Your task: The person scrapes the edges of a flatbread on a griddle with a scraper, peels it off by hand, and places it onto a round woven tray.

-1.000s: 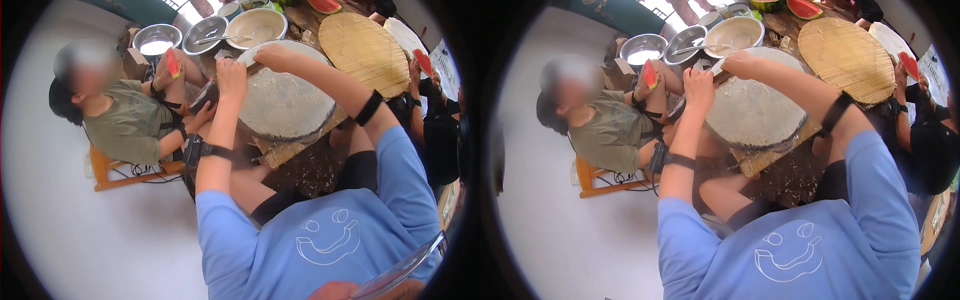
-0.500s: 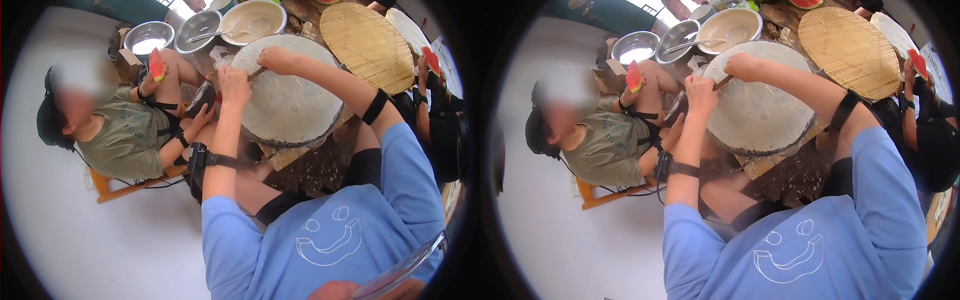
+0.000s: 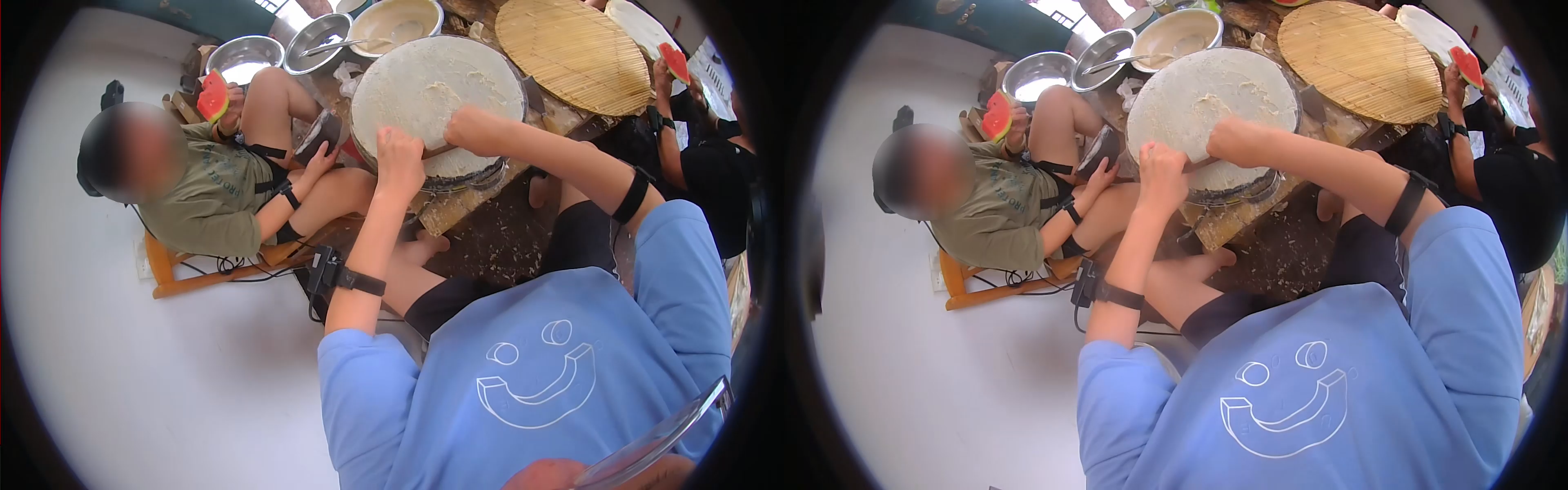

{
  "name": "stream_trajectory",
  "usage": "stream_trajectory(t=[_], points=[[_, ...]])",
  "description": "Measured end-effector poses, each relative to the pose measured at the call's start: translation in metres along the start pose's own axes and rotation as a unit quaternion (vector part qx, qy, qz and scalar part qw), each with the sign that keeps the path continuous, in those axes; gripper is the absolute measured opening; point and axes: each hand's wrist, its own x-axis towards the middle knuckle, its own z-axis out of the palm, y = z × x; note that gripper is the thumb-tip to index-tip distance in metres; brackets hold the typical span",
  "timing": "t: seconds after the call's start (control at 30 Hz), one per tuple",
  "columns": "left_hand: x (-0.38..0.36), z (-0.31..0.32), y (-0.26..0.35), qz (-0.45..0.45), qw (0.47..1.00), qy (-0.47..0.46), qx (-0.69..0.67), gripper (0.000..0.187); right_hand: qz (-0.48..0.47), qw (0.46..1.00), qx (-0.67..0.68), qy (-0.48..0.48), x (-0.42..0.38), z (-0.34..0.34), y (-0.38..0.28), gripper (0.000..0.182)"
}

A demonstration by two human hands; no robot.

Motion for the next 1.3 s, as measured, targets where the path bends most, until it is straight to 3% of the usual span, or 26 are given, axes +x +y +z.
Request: stream_trajectory(t=[0.33, 0.47, 0.53, 0.63, 0.77, 1.0, 1.13, 1.3], points=[[-0.043, -0.015, 0.034, 0.029, 1.000, -0.005, -0.009, 0.010, -0.009, 0.999, -0.035, -0.003, -0.035, 0.006, -0.060, 0.005], [-0.062, -0.033, 0.053, 0.060, 0.997, -0.050, -0.023, 0.011, 0.048, 0.989, 0.119, -0.072, -0.064, -0.010, -0.077, 0.010], [-0.054, -0.043, 0.050, 0.053, 0.997, -0.022, -0.044, 0.008, 0.093, 0.979, 0.171, -0.061, -0.062, -0.017, -0.065, 0.010], [-0.004, -0.057, 0.020, 0.031, 0.999, 0.026, 0.033, 0.011, 0.128, 0.983, 0.126, -0.025, -0.026, -0.033, -0.012, 0.011], [0.074, -0.036, -0.047, 0.015, 0.992, 0.088, 0.093, 0.013, 0.110, 0.984, 0.037, 0.136, 0.041, -0.028, 0.073, 0.011], [0.158, 0.038, -0.131, -0.066, 0.985, 0.049, 0.150, 0.009, 0.157, 0.982, 0.011, 0.099, 0.129, 0.003, 0.159, 0.008], [0.172, 0.064, -0.142, -0.155, 0.987, -0.022, 0.036, 0.015, 0.163, 0.983, -0.009, 0.082, 0.145, 0.021, 0.173, 0.009], [0.162, 0.063, -0.138, -0.100, 0.993, -0.046, -0.035, 0.017, 0.086, 0.994, -0.030, 0.063, 0.130, 0.033, 0.169, 0.007]])
